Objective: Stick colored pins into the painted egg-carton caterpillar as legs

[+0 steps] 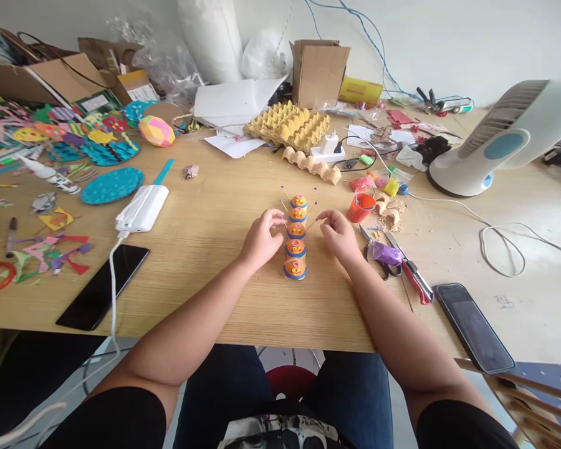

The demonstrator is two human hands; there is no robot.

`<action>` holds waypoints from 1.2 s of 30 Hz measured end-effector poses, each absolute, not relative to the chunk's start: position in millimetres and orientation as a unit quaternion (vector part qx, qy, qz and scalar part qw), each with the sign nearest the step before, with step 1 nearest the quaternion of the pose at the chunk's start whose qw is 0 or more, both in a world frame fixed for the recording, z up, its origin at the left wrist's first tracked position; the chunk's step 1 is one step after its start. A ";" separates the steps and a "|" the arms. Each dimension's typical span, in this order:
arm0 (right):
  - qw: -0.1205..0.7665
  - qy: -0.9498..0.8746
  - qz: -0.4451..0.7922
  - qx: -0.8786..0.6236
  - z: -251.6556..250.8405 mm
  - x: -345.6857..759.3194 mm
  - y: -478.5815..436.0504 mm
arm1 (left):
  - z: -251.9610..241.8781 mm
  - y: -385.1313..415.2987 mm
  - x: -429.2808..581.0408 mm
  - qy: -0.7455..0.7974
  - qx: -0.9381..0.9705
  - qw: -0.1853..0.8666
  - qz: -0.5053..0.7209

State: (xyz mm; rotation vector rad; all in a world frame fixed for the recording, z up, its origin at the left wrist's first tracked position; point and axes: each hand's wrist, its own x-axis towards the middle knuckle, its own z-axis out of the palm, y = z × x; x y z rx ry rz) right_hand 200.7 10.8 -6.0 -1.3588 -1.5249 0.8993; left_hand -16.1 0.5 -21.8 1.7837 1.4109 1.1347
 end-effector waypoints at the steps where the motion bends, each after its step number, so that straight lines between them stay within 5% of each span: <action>1: 0.465 -0.594 0.367 -0.545 -7.1 201.5 12.3 | -22.1 1.2 -16.4 0.533 0.666 0.289 0.434; 19: 0.608 -0.481 0.370 -0.512 6.2 210.4 16.1 | -10.0 -2.2 -19.3 0.549 0.544 0.175 0.610; 29: 0.732 -0.359 0.175 -0.552 30.4 256.1 30.3 | -5.5 -10.0 -14.0 0.533 0.562 0.153 0.613; 36: 0.591 -0.469 0.239 -0.612 61.6 279.0 49.0 | -6.6 -9.7 -11.1 0.532 0.565 0.154 0.611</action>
